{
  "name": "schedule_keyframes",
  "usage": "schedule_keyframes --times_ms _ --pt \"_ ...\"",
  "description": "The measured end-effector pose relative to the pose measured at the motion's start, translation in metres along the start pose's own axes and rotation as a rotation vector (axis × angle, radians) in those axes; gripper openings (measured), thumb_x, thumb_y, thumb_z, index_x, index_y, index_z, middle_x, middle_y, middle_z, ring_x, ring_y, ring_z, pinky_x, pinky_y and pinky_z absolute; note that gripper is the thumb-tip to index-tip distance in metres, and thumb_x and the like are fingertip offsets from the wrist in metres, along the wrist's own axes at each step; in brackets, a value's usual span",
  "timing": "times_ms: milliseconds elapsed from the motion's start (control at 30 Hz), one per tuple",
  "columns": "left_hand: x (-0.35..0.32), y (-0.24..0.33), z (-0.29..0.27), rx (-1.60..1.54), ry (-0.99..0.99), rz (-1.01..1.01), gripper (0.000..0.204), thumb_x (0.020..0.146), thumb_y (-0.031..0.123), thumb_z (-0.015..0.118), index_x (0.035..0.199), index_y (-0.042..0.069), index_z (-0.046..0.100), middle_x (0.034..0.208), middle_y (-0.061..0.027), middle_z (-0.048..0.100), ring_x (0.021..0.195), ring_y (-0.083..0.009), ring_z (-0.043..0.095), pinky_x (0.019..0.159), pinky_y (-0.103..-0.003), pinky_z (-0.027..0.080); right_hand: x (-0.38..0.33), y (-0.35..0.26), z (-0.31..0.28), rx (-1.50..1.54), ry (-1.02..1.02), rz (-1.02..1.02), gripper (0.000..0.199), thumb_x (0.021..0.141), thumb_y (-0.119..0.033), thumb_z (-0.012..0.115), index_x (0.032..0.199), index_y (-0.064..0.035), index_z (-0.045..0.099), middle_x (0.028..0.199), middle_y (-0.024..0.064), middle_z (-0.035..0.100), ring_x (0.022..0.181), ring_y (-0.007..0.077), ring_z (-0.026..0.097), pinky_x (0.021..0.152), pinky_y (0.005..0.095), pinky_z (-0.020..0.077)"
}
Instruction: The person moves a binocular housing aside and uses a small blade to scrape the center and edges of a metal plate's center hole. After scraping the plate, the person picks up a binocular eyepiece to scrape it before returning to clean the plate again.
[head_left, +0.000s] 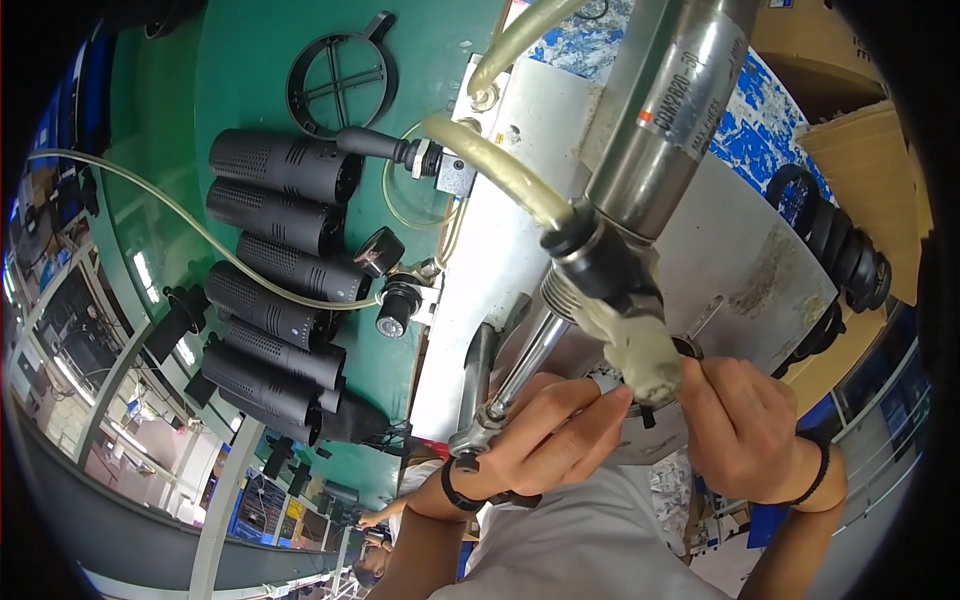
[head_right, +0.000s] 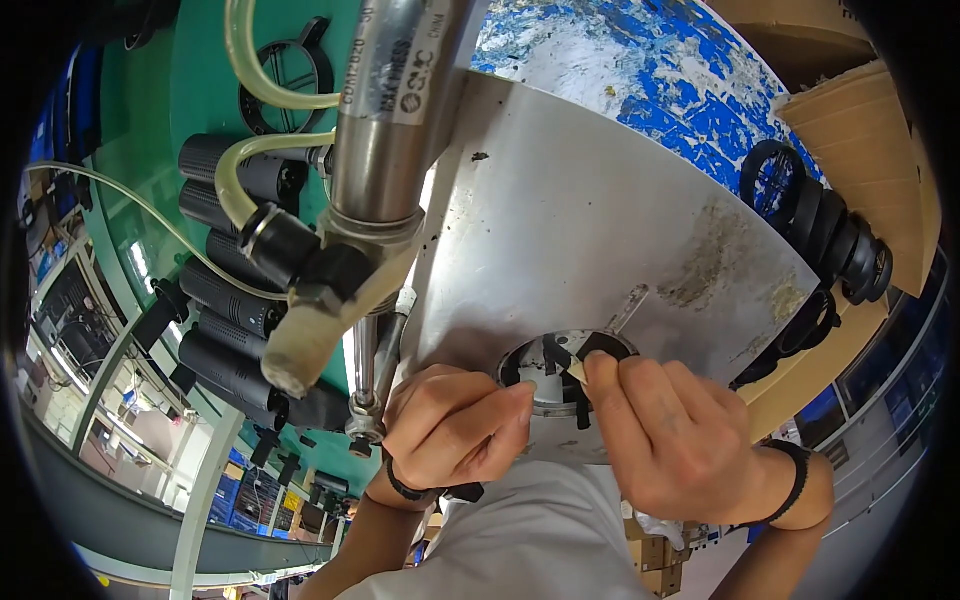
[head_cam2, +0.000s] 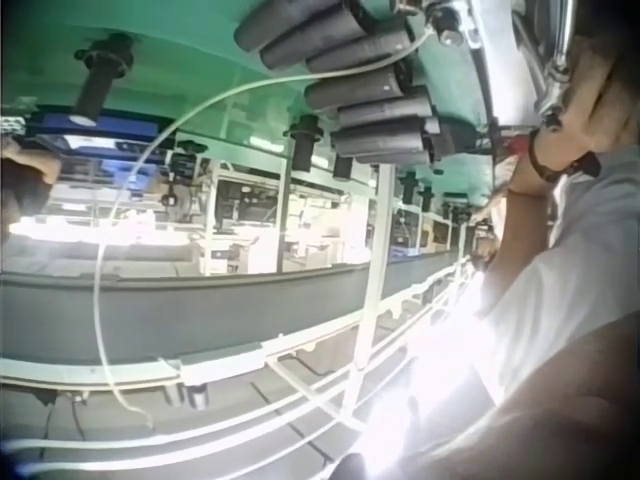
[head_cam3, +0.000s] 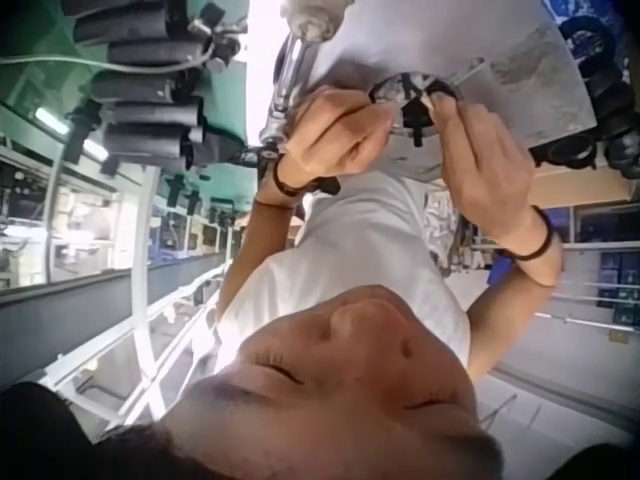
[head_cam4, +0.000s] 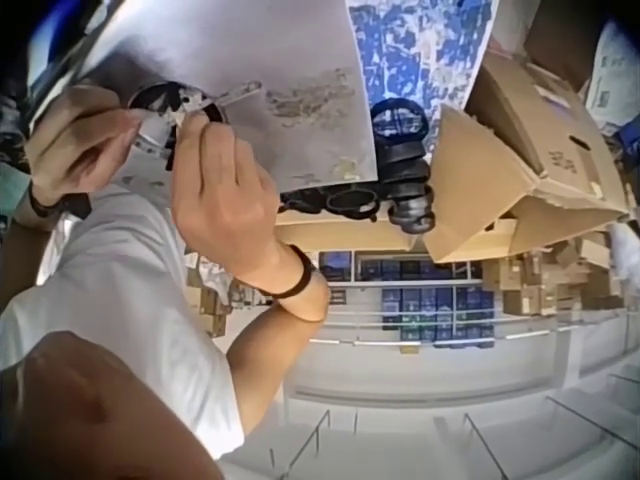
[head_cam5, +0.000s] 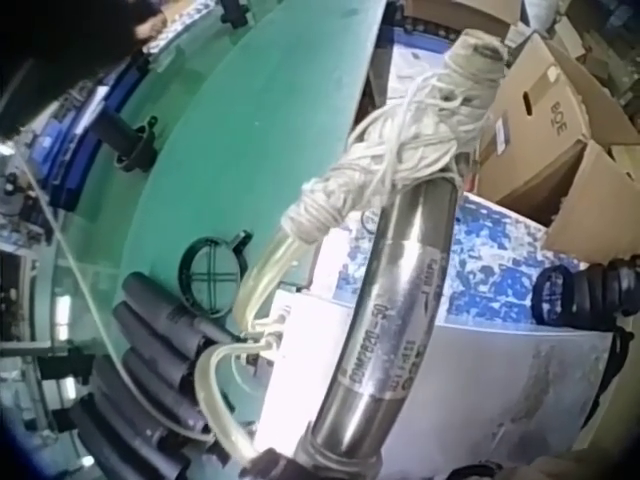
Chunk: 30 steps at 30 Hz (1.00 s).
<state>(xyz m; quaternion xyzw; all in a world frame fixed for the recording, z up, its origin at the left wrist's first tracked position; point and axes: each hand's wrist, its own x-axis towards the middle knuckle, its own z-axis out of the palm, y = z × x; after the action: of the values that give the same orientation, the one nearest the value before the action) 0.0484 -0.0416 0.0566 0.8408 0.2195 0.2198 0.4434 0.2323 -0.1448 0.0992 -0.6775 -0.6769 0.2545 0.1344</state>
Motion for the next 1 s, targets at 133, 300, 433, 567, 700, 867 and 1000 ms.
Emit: schedule_keyframes --times_ms 133,300,433,567,700,867,1000 --pt "0.001 0.001 -0.002 -0.023 -0.020 -0.015 0.025 0.067 -0.006 0.077 0.090 0.003 0.071 0.077 -0.0038 0.059 0.054 -0.0158 0.055 0.047 -0.026 0.045 0.007 -0.008 -0.002 -0.069 -0.032 0.021 0.031 0.066 0.000 0.066 0.096 0.0100 0.066 0.072 0.0040 0.047 0.052 0.0115 0.044 0.040 0.0227 0.0305" --pt "0.001 0.000 0.000 -0.028 0.006 -0.031 0.026 0.066 -0.006 0.077 0.090 0.003 0.071 0.076 -0.0037 0.058 0.054 -0.0161 0.055 0.047 -0.027 0.045 0.002 -0.004 0.001 -0.048 -0.006 0.015 0.030 0.068 -0.001 0.065 0.096 0.0098 0.065 0.073 0.0041 0.047 0.052 0.0116 0.044 0.041 0.0231 0.0321" --pt "0.001 -0.001 -0.002 -0.039 -0.025 -0.011 0.026 0.067 -0.006 0.076 0.091 0.003 0.071 0.076 -0.0040 0.058 0.055 -0.0161 0.055 0.047 -0.027 0.045 -0.006 -0.005 0.002 -0.029 -0.006 0.055 0.029 0.071 -0.002 0.064 0.097 0.0090 0.064 0.073 0.0041 0.047 0.053 0.0121 0.046 0.041 0.0232 0.0336" --pt "0.000 0.000 0.001 -0.069 0.007 -0.046 0.025 0.068 -0.005 0.076 0.091 0.003 0.071 0.076 -0.0040 0.058 0.055 -0.0160 0.055 0.047 -0.027 0.045 0.006 -0.010 0.000 -0.054 -0.036 0.096 0.029 0.071 0.000 0.066 0.099 0.0086 0.064 0.073 0.0039 0.047 0.053 0.0125 0.046 0.042 0.0232 0.0340" --pt "-0.005 0.001 0.000 -0.113 0.012 -0.088 0.026 0.068 -0.006 0.076 0.091 0.003 0.070 0.076 -0.0040 0.058 0.056 -0.0163 0.055 0.047 -0.027 0.045 0.000 -0.011 -0.008 -0.037 -0.042 0.155 0.029 0.072 0.001 0.068 0.100 0.0077 0.064 0.072 0.0051 0.048 0.053 0.0153 0.048 0.043 0.0256 0.0361" --pt "-0.004 0.000 0.000 -0.093 0.018 -0.077 0.025 0.069 -0.007 0.074 0.092 0.002 0.070 0.079 -0.0061 0.059 0.056 -0.0163 0.055 0.048 -0.027 0.045 -0.004 -0.010 -0.009 -0.013 0.056 0.233 0.027 0.072 0.003 0.070 0.098 0.0063 0.064 0.072 0.0065 0.049 0.054 0.0187 0.051 0.045 0.0287 0.0395" --pt "-0.002 0.002 0.000 -0.097 -0.008 -0.082 0.026 0.068 -0.008 0.074 0.092 0.001 0.070 0.081 -0.0077 0.059 0.057 -0.0167 0.056 0.049 -0.027 0.045 -0.001 -0.012 -0.002 0.117 0.066 0.251 0.026 0.072 0.004 0.070 0.098 0.0048 0.065 0.072 0.0068 0.050 0.054 0.0191 0.052 0.046 0.0297 0.0409"
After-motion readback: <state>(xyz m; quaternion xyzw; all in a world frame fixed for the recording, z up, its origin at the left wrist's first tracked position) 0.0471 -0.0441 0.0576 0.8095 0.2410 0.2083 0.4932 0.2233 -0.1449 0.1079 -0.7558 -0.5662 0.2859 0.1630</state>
